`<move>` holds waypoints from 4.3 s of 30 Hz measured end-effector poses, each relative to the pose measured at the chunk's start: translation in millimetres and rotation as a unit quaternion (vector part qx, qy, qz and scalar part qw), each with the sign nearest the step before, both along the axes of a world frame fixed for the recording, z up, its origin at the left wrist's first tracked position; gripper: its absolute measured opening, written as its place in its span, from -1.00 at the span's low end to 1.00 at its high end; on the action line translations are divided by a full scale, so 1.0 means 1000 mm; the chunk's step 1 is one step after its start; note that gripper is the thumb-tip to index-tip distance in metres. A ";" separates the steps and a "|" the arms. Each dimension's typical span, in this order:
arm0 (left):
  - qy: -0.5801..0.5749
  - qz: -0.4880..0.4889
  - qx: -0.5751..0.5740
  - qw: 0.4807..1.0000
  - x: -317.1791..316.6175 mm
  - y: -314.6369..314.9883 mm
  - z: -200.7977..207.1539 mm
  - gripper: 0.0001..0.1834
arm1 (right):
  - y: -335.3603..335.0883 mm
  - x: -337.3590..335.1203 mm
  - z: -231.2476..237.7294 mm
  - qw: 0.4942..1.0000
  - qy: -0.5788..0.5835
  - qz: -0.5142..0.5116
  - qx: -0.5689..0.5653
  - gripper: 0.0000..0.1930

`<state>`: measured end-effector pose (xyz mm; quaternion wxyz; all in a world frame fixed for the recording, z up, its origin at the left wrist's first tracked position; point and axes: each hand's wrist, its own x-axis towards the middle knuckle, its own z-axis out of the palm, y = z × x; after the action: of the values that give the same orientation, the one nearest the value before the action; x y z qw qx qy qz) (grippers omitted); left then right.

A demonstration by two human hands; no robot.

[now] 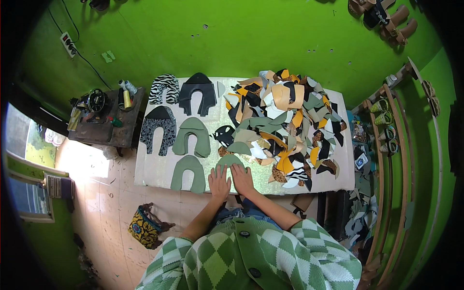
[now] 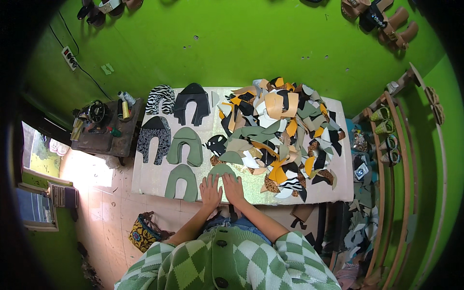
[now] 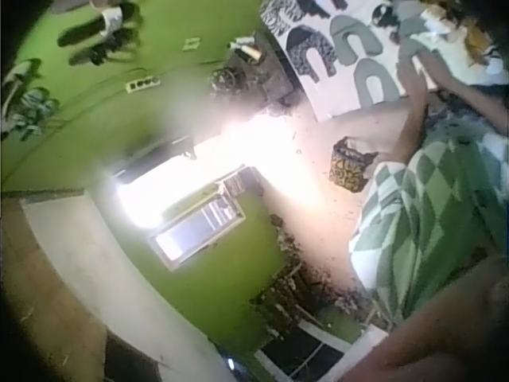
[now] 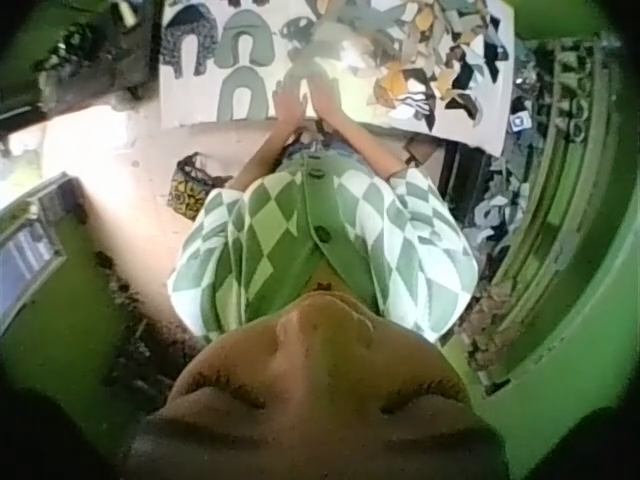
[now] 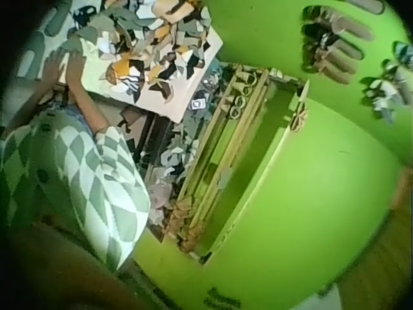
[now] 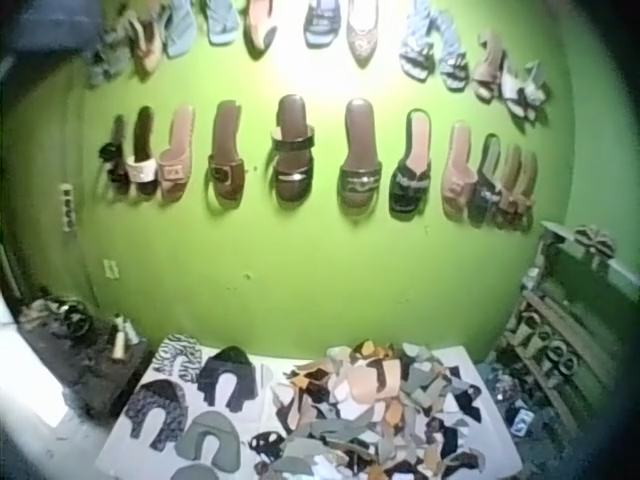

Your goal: The recorder sorts and arranges various patterned and colored leather pieces for shoe uppers on a white table.

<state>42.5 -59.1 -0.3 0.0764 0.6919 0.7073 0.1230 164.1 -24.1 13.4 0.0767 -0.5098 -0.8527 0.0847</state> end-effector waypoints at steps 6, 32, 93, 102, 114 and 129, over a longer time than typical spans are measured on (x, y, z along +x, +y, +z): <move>0.001 0.005 0.008 1.000 -0.002 0.000 0.002 -0.41 | -0.001 0.008 0.000 0.999 0.026 -0.021 -0.026 -0.55; -0.131 0.173 -0.072 0.974 -0.033 0.063 -0.010 -0.68 | 0.055 0.021 -0.003 0.942 0.154 -0.269 -0.127 -0.71; -0.252 0.082 -0.038 0.964 -0.228 0.037 0.007 -0.77 | 0.016 -0.146 -0.009 0.903 0.291 -0.260 -0.180 -0.84; -0.259 0.134 -0.013 0.956 -0.241 0.016 -0.004 -0.65 | 0.012 -0.148 -0.014 0.904 0.300 -0.264 -0.153 -0.80; -0.262 0.158 -0.056 0.950 -0.255 -0.019 -0.013 -0.69 | 0.014 -0.147 -0.018 0.904 0.318 -0.247 -0.145 -0.78; -0.163 0.078 0.066 0.981 -0.233 -0.021 0.022 -0.76 | 0.001 -0.149 0.010 0.972 0.223 -0.080 0.006 -0.71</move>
<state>-190.7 -79.9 21.8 0.1353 0.6085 0.7277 0.2863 15.3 -22.9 23.1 0.2743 -0.5440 -0.7713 0.1841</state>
